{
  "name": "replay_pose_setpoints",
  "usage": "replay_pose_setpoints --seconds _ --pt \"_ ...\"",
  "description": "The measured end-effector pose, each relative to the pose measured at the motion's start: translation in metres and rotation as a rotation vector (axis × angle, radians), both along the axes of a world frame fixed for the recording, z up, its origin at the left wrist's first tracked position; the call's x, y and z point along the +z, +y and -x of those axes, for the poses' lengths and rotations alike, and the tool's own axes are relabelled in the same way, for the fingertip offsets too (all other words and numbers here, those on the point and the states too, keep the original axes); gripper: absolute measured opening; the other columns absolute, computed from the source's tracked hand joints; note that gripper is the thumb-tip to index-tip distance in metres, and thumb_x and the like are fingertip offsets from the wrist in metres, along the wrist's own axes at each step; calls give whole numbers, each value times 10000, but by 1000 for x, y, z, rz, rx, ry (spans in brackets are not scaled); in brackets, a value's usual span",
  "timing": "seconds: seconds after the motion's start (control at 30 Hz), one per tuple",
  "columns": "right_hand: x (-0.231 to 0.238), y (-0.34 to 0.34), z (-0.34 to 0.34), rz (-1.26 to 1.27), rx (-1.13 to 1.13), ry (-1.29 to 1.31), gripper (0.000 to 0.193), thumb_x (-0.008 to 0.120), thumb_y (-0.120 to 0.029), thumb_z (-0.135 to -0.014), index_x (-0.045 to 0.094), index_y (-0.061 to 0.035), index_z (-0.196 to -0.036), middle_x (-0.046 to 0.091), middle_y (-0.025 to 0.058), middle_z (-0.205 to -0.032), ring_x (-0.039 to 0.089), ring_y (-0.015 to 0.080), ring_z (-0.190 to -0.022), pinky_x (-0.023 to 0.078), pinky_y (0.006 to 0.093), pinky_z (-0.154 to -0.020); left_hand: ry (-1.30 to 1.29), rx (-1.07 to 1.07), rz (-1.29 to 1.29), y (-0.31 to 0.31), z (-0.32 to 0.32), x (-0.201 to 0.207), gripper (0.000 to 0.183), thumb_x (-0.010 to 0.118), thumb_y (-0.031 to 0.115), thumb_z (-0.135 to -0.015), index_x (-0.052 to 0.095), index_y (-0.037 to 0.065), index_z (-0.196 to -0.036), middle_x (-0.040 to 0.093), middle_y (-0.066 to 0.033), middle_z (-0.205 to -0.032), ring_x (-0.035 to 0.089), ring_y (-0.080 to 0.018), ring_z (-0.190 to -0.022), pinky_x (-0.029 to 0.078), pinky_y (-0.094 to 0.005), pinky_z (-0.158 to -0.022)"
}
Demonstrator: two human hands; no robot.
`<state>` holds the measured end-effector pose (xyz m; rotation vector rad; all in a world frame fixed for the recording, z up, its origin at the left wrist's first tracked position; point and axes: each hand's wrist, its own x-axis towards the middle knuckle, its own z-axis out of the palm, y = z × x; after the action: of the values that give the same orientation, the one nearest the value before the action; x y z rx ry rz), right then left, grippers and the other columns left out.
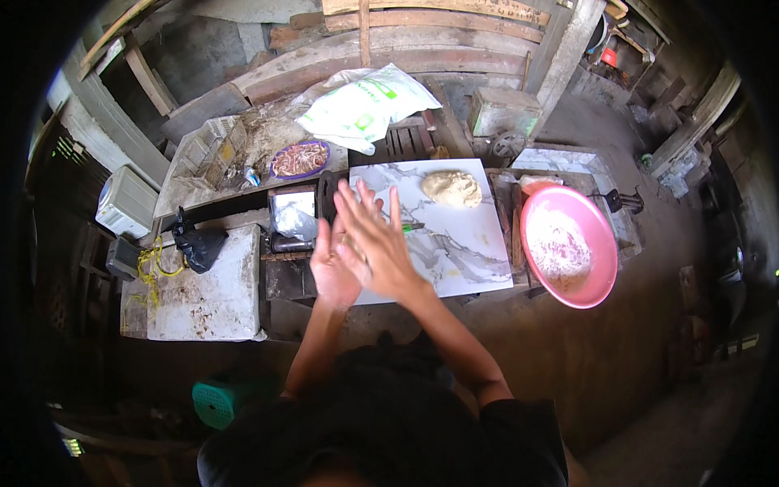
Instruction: The person kneads a piece of dough on a marbled surface by hand, rolls a small portion into a ball between their palms, and سپس uses a wooden roller and a knife to flatten and cut the dough into rectangular pieces.
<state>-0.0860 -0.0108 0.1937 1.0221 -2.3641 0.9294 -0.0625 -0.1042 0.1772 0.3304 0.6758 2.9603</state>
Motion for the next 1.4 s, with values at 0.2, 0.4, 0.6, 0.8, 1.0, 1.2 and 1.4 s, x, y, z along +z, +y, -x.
replay_pose_setpoints --seconds 0.2,0.4,0.6,0.8,1.0,1.2,1.4 --pt "1 -21 -23 29 14 104 540 398 -349 -826 305 -47 -1264 249 101 -1345 210 313 -1242 -6 554 -976 73 92 21 1 6 -2 545 176 423 -885 119 115 -1331 141 -104 -1375 171 -271 -1254 124 -396 -1026" --pt "-26 -5 -19 26 -36 -68 587 185 -420 -871 185 -23 -1304 171 121 -1368 137 320 -1262 -76 562 -951 166 175 334 -8 6 9 587 237 433 -876 185 41 -1310 183 -97 -1368 171 -210 -1260 131 -351 -1020" --pt "7 9 13 300 -64 -101 557 215 -347 -882 128 -3 -1312 66 172 -1377 43 309 -1278 -46 496 -986 193 129 430 3 -2 6 554 255 340 -877 112 48 -1326 76 -49 -1395 79 -185 -1280 64 -328 -1030" --pt "1 0 -16 408 163 -121 675 226 -472 -853 86 -2 -1316 48 197 -1372 60 296 -1279 -22 472 -996 -2 62 358 16 -4 4 598 166 453 -883 119 53 -1326 99 -44 -1389 111 -179 -1270 89 -308 -1026" --pt "-16 1 -6 395 101 -131 707 227 -509 -837 74 -15 -1320 74 220 -1360 102 319 -1268 -10 485 -996 189 192 153 7 10 10 679 134 548 -838 109 79 -1329 48 -49 -1397 70 -206 -1282 66 -352 -1034" --pt "8 -15 -19 188 33 44 565 319 -419 -842 331 -27 -1248 293 100 -1325 215 292 -1245 17 504 -992 335 302 185 21 -6 -4 634 163 505 -858 73 95 -1334 37 -36 -1399 57 -204 -1284 58 -367 -1034" --pt "-31 -10 -45 96 42 20 471 275 -298 -877 310 -19 -1255 230 119 -1349 172 309 -1256 -18 532 -978 170 286 323 1 4 8 621 156 460 -876 75 39 -1325 73 -55 -1394 55 -219 -1281 49 -358 -1034"
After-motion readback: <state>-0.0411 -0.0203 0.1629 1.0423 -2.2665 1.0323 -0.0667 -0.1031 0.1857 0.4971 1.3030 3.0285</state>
